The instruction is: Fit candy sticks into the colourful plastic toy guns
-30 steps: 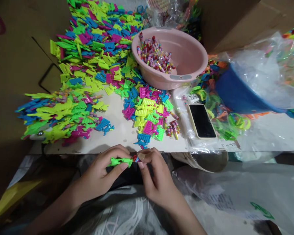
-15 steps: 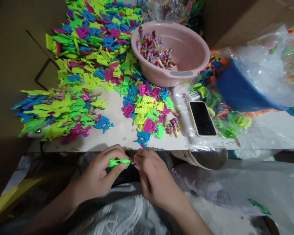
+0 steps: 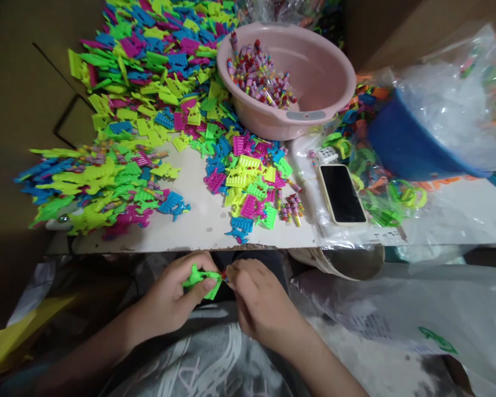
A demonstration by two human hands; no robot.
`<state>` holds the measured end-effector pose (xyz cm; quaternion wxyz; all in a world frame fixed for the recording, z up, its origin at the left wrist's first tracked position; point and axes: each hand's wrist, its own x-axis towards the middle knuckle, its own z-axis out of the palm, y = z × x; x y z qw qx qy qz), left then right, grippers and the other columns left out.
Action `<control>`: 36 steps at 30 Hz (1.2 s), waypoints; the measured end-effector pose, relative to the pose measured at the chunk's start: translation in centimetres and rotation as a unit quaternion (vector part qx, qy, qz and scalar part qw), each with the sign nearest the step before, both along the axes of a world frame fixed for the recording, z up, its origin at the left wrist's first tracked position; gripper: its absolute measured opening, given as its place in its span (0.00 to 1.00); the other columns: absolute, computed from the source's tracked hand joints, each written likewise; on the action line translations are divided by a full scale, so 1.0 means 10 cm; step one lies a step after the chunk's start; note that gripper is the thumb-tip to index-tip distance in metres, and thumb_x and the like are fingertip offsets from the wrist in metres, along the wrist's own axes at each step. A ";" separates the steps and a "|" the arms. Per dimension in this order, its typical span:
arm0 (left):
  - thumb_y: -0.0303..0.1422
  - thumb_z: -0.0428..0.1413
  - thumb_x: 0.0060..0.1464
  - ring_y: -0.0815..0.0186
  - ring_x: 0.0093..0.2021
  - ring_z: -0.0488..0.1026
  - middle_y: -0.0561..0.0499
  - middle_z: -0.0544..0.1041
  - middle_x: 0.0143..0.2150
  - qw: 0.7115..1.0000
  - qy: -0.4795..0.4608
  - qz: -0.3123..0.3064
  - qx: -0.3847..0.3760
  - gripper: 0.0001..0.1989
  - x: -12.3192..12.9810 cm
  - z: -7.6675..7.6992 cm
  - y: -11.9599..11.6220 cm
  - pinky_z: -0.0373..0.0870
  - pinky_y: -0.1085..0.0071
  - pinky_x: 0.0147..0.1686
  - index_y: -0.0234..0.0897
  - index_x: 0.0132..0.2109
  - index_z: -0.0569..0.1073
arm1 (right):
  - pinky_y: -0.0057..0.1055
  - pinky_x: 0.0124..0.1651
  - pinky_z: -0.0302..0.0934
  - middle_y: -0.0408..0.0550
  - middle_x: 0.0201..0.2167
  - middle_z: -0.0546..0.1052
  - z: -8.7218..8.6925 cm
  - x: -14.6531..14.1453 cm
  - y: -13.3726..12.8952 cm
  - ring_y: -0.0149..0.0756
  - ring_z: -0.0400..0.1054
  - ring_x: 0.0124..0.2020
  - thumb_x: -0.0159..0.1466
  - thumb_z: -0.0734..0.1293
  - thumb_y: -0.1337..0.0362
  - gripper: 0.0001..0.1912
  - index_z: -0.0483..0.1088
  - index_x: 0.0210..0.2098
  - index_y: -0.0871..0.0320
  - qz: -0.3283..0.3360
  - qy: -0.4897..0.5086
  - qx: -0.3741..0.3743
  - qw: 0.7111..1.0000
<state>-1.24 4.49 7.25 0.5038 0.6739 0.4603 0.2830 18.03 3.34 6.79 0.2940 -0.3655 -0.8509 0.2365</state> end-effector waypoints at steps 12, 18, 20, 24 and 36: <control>0.41 0.52 0.57 0.70 0.25 0.63 0.56 0.66 0.27 0.974 -0.082 0.067 -0.199 0.12 0.06 -0.28 0.07 0.62 0.75 0.24 0.37 0.34 0.66 | 0.46 0.40 0.64 0.58 0.39 0.72 -0.12 -0.09 -0.04 0.49 0.67 0.40 0.65 0.62 0.49 0.22 0.60 0.47 0.61 -0.094 -0.139 -0.022 0.986; 0.44 0.54 0.52 0.71 0.23 0.60 0.58 0.62 0.23 0.946 -0.124 0.118 -0.274 0.14 0.12 -0.38 0.03 0.59 0.75 0.24 0.38 0.30 0.64 | 0.45 0.39 0.65 0.58 0.37 0.72 -0.29 -0.15 -0.10 0.50 0.67 0.39 0.65 0.60 0.45 0.27 0.61 0.47 0.64 -0.073 -0.172 -0.014 0.982; 0.46 0.54 0.51 0.71 0.22 0.59 0.59 0.61 0.22 0.932 -0.135 0.119 -0.316 0.16 0.13 -0.41 -0.01 0.58 0.75 0.22 0.38 0.29 0.63 | 0.44 0.37 0.65 0.57 0.37 0.72 -0.33 -0.14 -0.14 0.49 0.67 0.38 0.64 0.60 0.44 0.28 0.61 0.47 0.64 -0.069 -0.180 -0.024 0.981; 0.46 0.57 0.47 0.71 0.24 0.58 0.59 0.60 0.23 0.926 -0.116 0.128 -0.336 0.17 0.11 -0.56 -0.17 0.56 0.75 0.24 0.38 0.27 0.62 | 0.41 0.33 0.65 0.55 0.34 0.71 -0.45 -0.16 -0.32 0.47 0.68 0.35 0.64 0.63 0.47 0.23 0.60 0.44 0.62 -0.072 -0.188 -0.050 0.978; 0.47 0.53 0.51 0.70 0.27 0.57 0.59 0.57 0.24 0.936 -0.060 0.126 -0.322 0.18 0.07 -0.83 -0.55 0.56 0.74 0.27 0.39 0.27 0.59 | 0.37 0.34 0.62 0.50 0.31 0.72 -0.64 -0.27 -0.71 0.43 0.69 0.32 0.61 0.66 0.59 0.13 0.58 0.37 0.57 -0.095 -0.143 -0.192 0.966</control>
